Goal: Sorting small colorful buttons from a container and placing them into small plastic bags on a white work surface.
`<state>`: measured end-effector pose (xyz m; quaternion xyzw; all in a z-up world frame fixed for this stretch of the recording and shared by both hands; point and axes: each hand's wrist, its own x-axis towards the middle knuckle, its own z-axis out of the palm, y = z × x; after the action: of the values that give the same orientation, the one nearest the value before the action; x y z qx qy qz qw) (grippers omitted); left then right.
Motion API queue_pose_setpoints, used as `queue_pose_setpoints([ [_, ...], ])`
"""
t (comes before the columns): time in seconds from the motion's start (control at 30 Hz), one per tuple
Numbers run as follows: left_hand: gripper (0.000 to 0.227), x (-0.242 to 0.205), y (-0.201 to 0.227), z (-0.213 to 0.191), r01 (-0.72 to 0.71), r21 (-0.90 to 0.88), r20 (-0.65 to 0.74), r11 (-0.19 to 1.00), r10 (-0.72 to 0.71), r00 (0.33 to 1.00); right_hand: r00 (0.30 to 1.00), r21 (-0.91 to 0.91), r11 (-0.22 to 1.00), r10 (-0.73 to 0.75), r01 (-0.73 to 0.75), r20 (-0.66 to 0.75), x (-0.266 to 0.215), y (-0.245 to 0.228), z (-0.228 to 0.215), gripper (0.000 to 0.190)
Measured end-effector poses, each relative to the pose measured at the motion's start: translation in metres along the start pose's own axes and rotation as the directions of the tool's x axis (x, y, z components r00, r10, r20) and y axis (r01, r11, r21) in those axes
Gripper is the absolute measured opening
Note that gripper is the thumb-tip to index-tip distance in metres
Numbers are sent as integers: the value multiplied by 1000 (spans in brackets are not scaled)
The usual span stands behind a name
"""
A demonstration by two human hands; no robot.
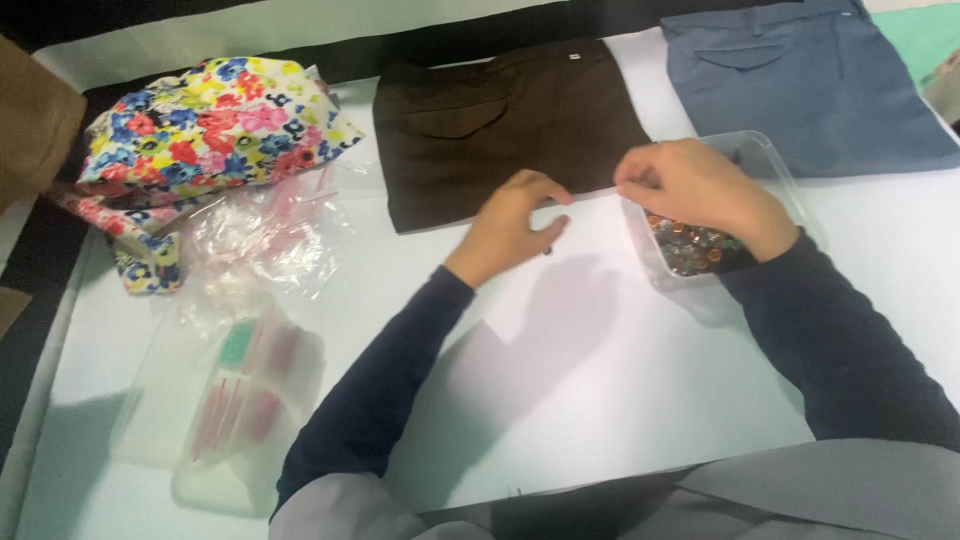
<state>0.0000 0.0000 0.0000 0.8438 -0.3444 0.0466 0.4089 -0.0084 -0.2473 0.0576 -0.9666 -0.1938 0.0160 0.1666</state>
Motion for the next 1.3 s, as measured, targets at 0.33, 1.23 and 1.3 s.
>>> queue_pose_setpoints([
  [0.33, 29, 65, 59, 151, -95, 133, 269, 987, 56, 961, 836, -126, 961, 278, -248, 472, -39, 96, 21, 49],
  [1.23, 18, 100, 6, 264, 9, 536, 280, 844, -187, 941, 919, 34, 953, 279, -300, 279, -39, 131, 70, 69],
  [1.3, 17, 95, 20, 247, 27, 517, 254, 856, -183, 950, 934, 97, 952, 261, -291, 243, -41, 131, 71, 57],
])
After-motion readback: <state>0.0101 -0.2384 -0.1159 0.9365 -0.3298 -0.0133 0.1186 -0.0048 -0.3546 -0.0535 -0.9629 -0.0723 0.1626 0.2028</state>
